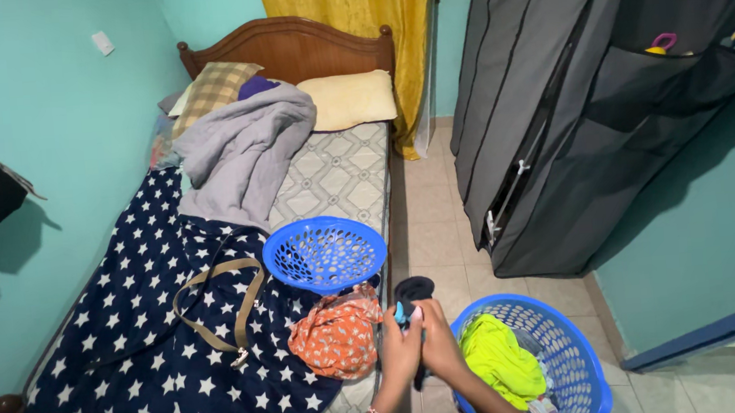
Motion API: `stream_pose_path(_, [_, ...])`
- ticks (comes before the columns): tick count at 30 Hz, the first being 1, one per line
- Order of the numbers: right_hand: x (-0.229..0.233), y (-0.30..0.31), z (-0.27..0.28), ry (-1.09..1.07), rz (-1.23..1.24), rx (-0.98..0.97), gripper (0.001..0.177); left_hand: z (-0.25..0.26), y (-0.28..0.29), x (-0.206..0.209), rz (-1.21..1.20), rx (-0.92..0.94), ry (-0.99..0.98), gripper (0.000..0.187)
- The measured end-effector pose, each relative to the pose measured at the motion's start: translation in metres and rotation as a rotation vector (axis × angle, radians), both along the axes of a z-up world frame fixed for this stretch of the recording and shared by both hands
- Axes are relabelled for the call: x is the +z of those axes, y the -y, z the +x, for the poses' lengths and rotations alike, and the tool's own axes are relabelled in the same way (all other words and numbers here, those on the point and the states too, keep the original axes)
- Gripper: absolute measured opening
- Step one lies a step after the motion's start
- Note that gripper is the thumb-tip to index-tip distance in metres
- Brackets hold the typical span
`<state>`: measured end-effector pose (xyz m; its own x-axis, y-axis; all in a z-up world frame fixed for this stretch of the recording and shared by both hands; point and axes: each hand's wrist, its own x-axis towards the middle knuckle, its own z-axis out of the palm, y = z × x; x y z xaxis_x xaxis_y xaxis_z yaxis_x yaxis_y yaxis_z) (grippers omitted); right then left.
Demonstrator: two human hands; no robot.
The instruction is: The person sorts clothes between two laundry baskets and then organizes several pairs of sneakers on a tiered shoe rack.
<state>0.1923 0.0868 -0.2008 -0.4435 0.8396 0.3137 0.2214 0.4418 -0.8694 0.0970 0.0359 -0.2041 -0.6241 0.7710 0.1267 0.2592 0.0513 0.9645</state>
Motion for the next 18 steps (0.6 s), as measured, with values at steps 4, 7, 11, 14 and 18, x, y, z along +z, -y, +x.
stream_pose_path(4, [0.041,0.013,0.021,0.013,0.016,0.278,0.057,-0.013,0.002,0.038,-0.184,0.064,0.089,0.041])
stream_pose_path(7, [0.067,-0.002,0.04,0.026,-0.111,0.436,0.05,-0.032,0.004,0.048,-0.079,-0.049,0.017,0.033])
stream_pose_path(11, [0.106,-0.043,0.051,0.051,0.215,0.269,0.054,-0.059,0.02,0.076,-0.087,-0.557,-0.024,0.024])
stream_pose_path(14, [0.117,-0.062,0.06,-0.058,0.06,0.717,0.086,-0.079,0.023,0.105,-0.106,-0.827,0.018,0.021])
stream_pose_path(18, [0.071,-0.07,0.058,0.364,-0.203,0.868,0.049,-0.104,0.029,0.121,-0.101,-0.802,-0.178,0.021])
